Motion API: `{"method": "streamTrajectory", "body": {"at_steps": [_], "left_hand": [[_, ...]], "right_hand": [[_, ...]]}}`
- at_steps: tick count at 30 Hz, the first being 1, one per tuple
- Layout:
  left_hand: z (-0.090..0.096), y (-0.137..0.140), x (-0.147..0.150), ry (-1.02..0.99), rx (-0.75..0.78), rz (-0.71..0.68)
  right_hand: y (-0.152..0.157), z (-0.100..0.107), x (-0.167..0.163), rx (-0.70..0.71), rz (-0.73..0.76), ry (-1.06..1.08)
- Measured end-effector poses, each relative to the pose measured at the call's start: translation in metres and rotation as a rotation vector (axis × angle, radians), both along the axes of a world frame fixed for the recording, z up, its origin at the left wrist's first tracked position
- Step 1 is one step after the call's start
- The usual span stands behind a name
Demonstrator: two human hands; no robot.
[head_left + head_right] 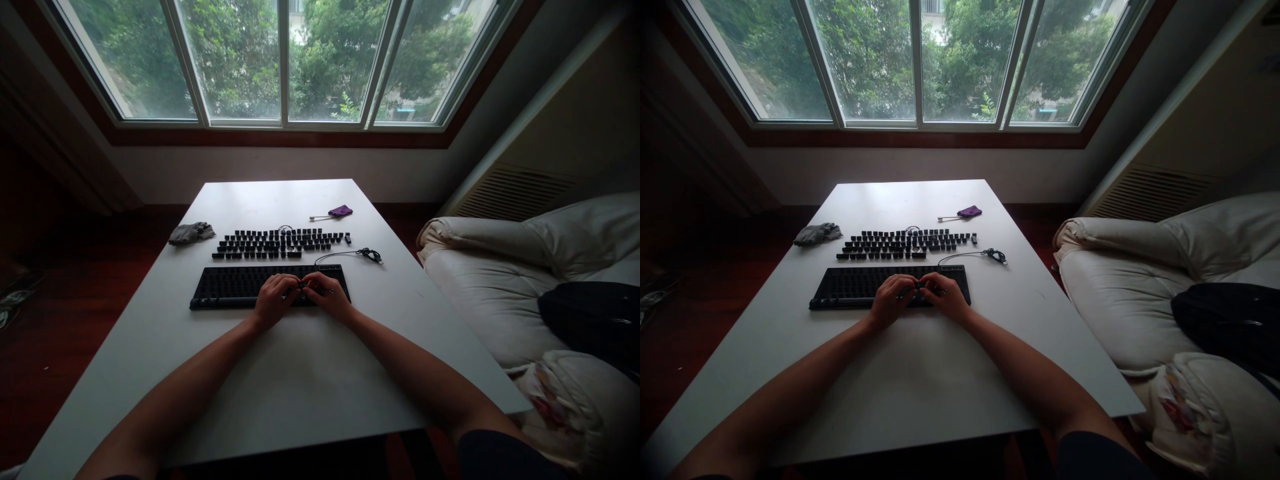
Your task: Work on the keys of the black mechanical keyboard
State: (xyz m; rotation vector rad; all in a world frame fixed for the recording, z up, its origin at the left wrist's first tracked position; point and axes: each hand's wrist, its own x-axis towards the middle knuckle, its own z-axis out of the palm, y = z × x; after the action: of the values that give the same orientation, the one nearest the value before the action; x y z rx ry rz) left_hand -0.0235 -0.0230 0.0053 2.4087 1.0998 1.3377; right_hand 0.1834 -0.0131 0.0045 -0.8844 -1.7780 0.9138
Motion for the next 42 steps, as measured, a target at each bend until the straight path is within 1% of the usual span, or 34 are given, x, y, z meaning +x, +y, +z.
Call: {"method": "streamTrajectory", "body": {"at_steps": [8, 20, 23, 26, 30, 32, 36, 42], "left_hand": [[-0.002, 0.002, 0.000, 0.003, 0.004, -0.022], [-0.004, 0.003, -0.001, 0.042, -0.019, -0.007], [-0.006, 0.005, -0.002, 0.083, -0.033, 0.005], [-0.008, 0.006, -0.002, 0.175, -0.037, -0.009], [-0.005, 0.006, -0.002, 0.329, -0.073, -0.042], [-0.003, 0.004, -0.002, 0.375, -0.101, -0.040], [0.001, 0.002, -0.003, 0.399, -0.132, -0.032], [0.001, 0.002, -0.005, 0.431, -0.130, -0.049]], "right_hand": [[0.000, 0.000, 0.000, 0.019, -0.004, -0.024], [-0.001, -0.004, 0.001, 0.137, -0.050, -0.119], [0.000, -0.002, 0.002, 0.156, -0.072, -0.141], [0.003, 0.003, 0.005, 0.144, -0.137, -0.130], [0.010, 0.012, 0.012, 0.116, -0.210, -0.126], [0.016, 0.016, 0.016, 0.102, -0.241, -0.138], [0.028, 0.022, 0.022, 0.120, -0.314, -0.169], [0.048, 0.020, 0.028, 0.137, -0.307, -0.228]]}}
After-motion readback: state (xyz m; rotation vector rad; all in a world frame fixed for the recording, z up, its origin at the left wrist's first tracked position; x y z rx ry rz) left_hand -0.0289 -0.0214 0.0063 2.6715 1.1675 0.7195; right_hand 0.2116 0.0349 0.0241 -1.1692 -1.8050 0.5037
